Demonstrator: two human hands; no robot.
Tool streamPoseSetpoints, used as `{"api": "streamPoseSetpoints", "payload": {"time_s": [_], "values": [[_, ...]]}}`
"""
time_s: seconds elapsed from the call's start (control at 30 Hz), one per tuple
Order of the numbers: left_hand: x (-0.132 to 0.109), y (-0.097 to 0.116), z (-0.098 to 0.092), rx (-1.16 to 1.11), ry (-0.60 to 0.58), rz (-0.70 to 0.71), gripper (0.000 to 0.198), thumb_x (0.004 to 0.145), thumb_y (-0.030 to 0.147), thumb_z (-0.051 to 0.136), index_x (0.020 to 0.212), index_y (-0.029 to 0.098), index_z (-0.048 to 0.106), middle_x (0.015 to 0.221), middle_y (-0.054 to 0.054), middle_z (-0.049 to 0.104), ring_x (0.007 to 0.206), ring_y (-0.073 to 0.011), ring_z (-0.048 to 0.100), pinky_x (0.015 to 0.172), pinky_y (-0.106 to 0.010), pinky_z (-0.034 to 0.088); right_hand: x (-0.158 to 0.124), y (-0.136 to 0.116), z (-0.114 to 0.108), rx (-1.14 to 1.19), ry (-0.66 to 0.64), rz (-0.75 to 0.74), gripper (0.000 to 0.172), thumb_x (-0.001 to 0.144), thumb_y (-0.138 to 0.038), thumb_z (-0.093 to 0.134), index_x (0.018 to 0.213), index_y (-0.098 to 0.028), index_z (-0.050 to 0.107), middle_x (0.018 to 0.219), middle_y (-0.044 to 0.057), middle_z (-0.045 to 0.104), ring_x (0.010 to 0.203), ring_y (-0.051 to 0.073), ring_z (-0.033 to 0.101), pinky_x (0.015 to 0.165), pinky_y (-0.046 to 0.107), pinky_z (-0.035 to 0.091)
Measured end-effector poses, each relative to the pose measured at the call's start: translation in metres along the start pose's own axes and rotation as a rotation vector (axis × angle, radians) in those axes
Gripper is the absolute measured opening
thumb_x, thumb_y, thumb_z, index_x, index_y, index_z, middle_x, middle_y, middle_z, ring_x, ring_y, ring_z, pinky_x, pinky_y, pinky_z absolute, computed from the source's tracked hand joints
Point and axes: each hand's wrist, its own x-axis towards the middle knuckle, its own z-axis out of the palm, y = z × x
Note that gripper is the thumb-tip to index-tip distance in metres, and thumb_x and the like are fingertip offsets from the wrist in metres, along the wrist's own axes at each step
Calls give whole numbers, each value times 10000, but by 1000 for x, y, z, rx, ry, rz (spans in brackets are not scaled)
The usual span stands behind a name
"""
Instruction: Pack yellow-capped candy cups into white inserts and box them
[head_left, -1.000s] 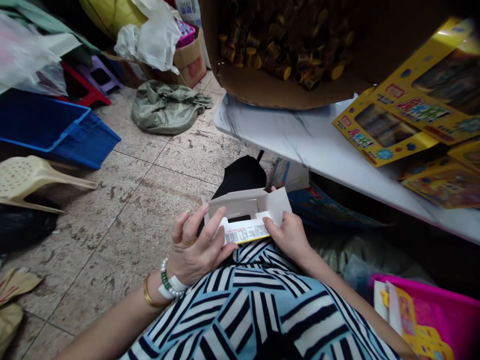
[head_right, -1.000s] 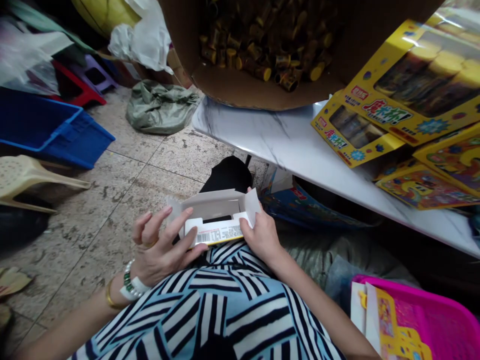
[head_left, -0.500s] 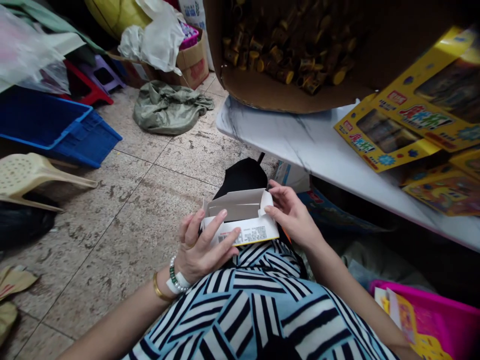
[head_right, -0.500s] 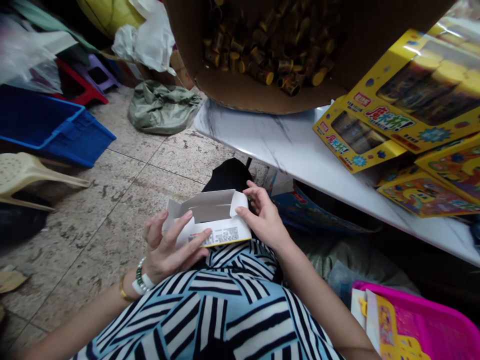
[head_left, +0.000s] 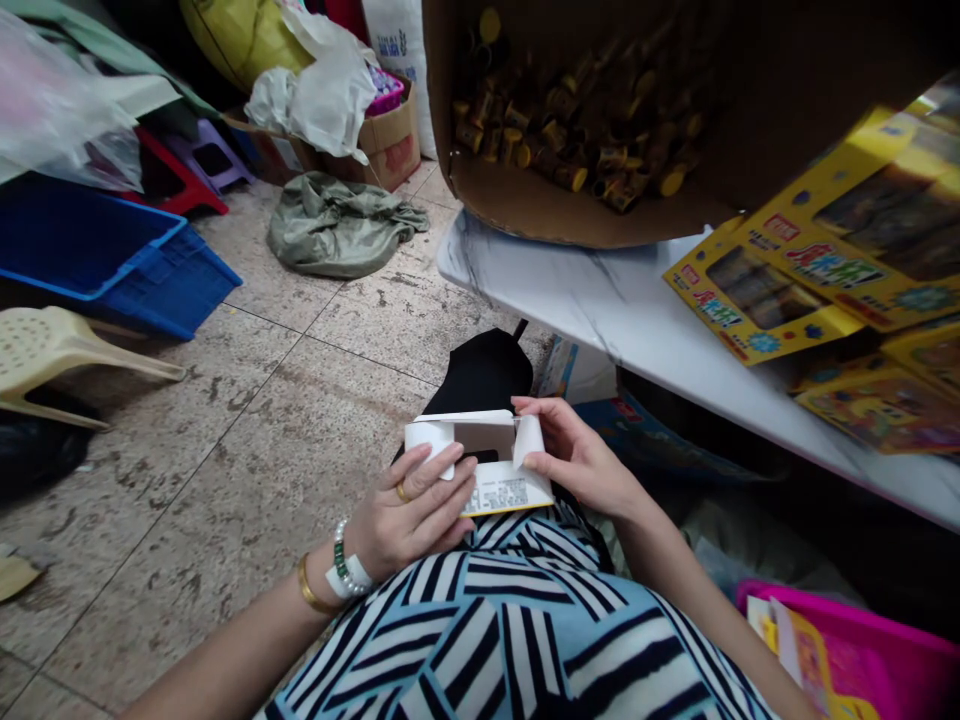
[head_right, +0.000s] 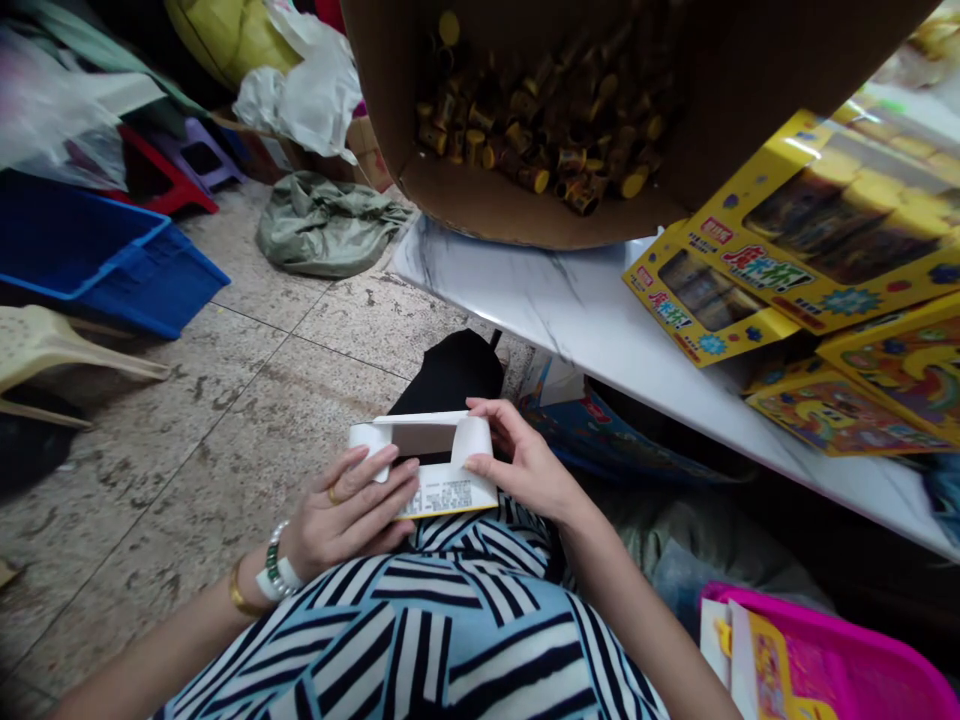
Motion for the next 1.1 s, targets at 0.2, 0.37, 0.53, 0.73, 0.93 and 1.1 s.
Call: {"api": "streamPoseSetpoints", "payload": {"time_s": [0.2, 0.37, 0.53, 0.73, 0.93, 1.1], "values": [[23, -14, -7, -132, -185, 88, 484, 924, 456, 626, 1251, 99, 638, 1297, -181, 692, 1196, -344, 635, 1025, -536, 473, -6, 3, -2, -8, -9, 17, 498, 888, -353, 716, 1346, -310, 525, 1404, 55, 533, 1273, 228, 544, 1095, 374, 442], [46, -30, -17, -350, -297, 128, 355, 911, 432, 636, 1159, 183, 685, 1227, -169, 726, 1064, -362, 688, 892, -587, 541, -9, 4, -2, 11, -8, 4, 474, 907, -351, 688, 1355, -327, 533, 1416, 39, 524, 1267, 223, 544, 1075, 355, 460], [62, -40, -14, -748, -212, 7, 356, 900, 185, 584, 1249, 186, 654, 1493, -179, 535, 1306, -303, 588, 1028, -455, 552, -5, 1, -1, -51, 1, -12, 454, 898, -365, 691, 1325, -303, 549, 1312, 44, 589, 1177, 218, 597, 1016, 357, 501], [60, -36, 11, -551, -103, -215, 466, 939, 60, 501, 1384, 195, 543, 1449, -155, 586, 1311, -215, 586, 1049, -412, 550, -3, 6, 2, -317, 113, -54, 597, 867, -326, 710, 1416, -292, 476, 1464, 61, 527, 1346, 249, 510, 1158, 432, 387], [54, -26, 11, -517, -68, -262, 484, 938, 67, 518, 1416, 149, 515, 1510, -191, 510, 1339, -221, 560, 1069, -381, 532, 8, 11, 13, -338, 250, 45, 559, 840, -331, 699, 1355, -242, 501, 1349, 88, 621, 1154, 249, 641, 1018, 424, 513], [54, -24, 7, -543, -42, -262, 425, 919, 94, 572, 1341, 141, 586, 1410, -178, 614, 1275, -221, 616, 1051, -376, 544, 14, 4, 16, -593, 209, -32, 626, 803, -226, 660, 1400, -246, 473, 1402, 93, 567, 1292, 272, 541, 1111, 458, 426]]}}
